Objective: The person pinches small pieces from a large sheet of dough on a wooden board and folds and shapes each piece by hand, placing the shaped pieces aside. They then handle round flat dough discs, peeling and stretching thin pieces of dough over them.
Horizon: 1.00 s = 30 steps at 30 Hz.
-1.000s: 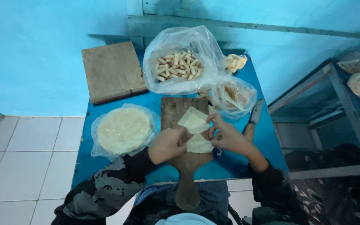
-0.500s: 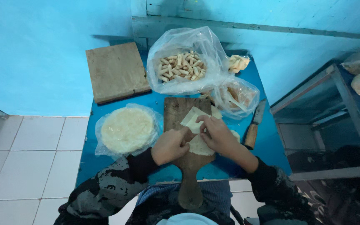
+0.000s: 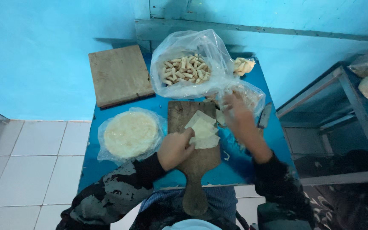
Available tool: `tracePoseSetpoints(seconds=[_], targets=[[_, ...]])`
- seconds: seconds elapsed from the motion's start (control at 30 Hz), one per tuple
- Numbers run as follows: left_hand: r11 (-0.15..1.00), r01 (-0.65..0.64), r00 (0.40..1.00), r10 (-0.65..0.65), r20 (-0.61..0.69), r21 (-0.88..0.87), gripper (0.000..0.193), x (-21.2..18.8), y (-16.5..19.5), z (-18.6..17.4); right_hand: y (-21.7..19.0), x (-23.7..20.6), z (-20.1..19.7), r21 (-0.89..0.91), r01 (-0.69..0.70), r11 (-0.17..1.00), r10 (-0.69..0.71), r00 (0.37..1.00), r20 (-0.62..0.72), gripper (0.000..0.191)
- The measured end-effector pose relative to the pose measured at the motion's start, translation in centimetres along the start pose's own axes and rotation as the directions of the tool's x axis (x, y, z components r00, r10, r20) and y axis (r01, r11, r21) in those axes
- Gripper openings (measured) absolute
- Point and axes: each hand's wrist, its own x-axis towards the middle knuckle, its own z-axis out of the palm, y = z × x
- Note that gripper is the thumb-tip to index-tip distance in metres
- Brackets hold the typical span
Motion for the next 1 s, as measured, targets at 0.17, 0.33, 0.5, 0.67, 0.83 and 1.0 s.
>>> tracePoseSetpoints(seconds=[0.17,0.33,0.5,0.67,0.83,1.0], targets=[[0.991,-0.072,0.994,0.082,-0.079,0.113,0.026,-0.4,-0.1,0.3,4.6,0.3,-4.4,-0.358,-0.258,0.897,0.313,0.944,0.103,0.037],[0.992,-0.072,0.994,0.081,-0.078,0.106,0.026,-0.1,-0.3,0.3,5.6,0.5,-2.7,-0.207,-0.227,0.952,0.254,0.961,0.112,0.041],[0.994,-0.058,0.997,0.063,-0.052,0.091,0.026,-0.3,-0.2,-0.1,5.3,0.8,-1.9,-0.263,-0.196,0.945,0.215,0.975,0.047,0.037],[0.994,-0.042,0.997,0.049,-0.062,0.103,0.027,-0.3,0.1,-0.1,4.7,1.4,-1.9,0.02,-0.178,0.984,0.179,0.972,-0.154,0.03],[0.997,-0.04,0.993,0.047,-0.112,0.063,0.027,-0.3,0.1,0.2,3.9,1.9,-1.3,0.134,-0.219,0.966,0.242,0.951,-0.194,0.033],[0.999,-0.019,0.996,0.015,-0.082,-0.048,0.024,-0.3,0.0,0.1,3.5,2.0,-0.8,0.373,-0.194,0.907,0.268,0.95,-0.159,0.034]])
